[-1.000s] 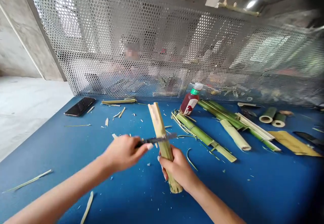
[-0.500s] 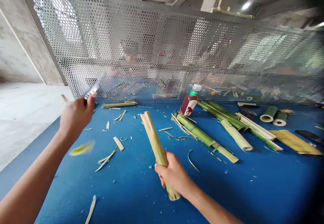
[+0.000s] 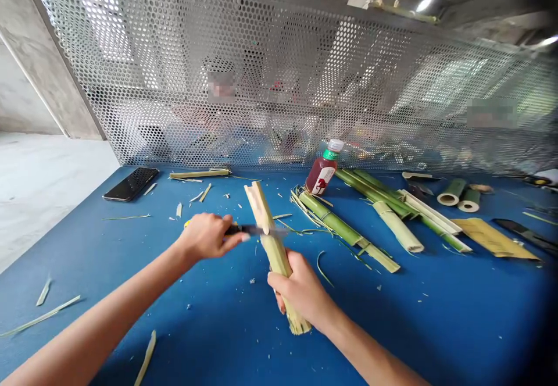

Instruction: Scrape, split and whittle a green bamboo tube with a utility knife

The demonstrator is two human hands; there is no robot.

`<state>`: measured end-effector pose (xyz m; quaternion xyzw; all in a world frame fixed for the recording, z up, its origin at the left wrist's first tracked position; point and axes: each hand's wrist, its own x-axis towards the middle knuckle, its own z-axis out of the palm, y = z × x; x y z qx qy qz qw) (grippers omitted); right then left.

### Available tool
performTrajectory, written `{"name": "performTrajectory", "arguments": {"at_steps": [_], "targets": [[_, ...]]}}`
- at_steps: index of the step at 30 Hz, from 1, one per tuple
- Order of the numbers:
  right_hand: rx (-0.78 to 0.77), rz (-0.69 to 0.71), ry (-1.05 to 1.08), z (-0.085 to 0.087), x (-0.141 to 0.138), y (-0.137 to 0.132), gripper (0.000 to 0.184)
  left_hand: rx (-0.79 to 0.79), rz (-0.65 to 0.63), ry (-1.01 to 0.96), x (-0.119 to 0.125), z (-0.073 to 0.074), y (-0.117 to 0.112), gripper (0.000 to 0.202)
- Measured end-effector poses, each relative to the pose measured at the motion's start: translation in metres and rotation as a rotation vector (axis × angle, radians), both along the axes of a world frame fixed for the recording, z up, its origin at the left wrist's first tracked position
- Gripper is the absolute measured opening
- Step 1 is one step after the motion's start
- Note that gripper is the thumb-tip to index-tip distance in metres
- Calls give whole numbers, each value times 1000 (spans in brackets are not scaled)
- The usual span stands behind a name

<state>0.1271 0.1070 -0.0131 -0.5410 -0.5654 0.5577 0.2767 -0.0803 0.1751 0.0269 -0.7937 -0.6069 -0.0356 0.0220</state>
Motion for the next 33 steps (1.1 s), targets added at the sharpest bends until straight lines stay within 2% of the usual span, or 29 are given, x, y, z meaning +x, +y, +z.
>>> {"name": "performTrajectory", "arguments": {"at_steps": [1, 2, 3, 5, 7, 9, 12, 14, 15, 17, 19, 20, 21, 23, 25, 27, 30, 33], "targets": [[-9, 37, -2, -1, -2, -3, 15, 11, 147, 18, -16, 11, 7, 68], [-15, 68, -3, -1, -5, -5, 15, 109, 369, 51, -33, 22, 12, 73], [-19, 83, -4, -2, -7, -6, 15, 207, 527, 67, -51, 33, 14, 76], [-16, 46, 7, -3, -9, -5, 14, 362, 656, 4, -77, 52, 9, 76], [-20, -17, 53, -3, -9, 1, 14, 392, 613, -51, -78, 58, -4, 74], [-20, -34, 129, -2, -6, 7, 16, 297, 431, -86, -53, 49, -20, 68], [-3, -54, 175, 0, -2, 10, 17, 14, 30, -128, 8, 16, -37, 60], [-11, -80, 144, 0, -2, 6, 16, -48, -78, -138, 34, -5, -37, 60], [-29, -83, 118, 0, -4, 2, 16, -48, -53, -135, 38, -12, -33, 61], [-49, -33, 74, -1, -8, -6, 16, 3, 146, -104, 24, -12, -19, 63], [-45, 51, 62, -1, -11, -11, 16, 100, 442, -52, -9, 3, -3, 66], [-46, 62, 60, -1, -12, -11, 16, 142, 535, -47, -27, 15, 2, 66], [-54, 44, 61, -1, -11, -9, 16, 214, 586, -63, -44, 28, 5, 67], [-99, -41, 96, 0, -6, 0, 16, 356, 596, -130, -64, 50, 4, 70], [-114, -84, 179, 1, 1, 12, 19, 395, 529, -281, -65, 59, -1, 69], [-85, -122, 283, 1, 9, 24, 22, 292, 429, -501, -50, 50, -4, 64], [-55, -279, 395, -2, 19, 36, 24, 58, 246, -809, -20, 15, 1, 56], [-69, -363, 471, -8, 27, 44, 21, -28, 166, -973, -4, -20, 8, 55]]}}
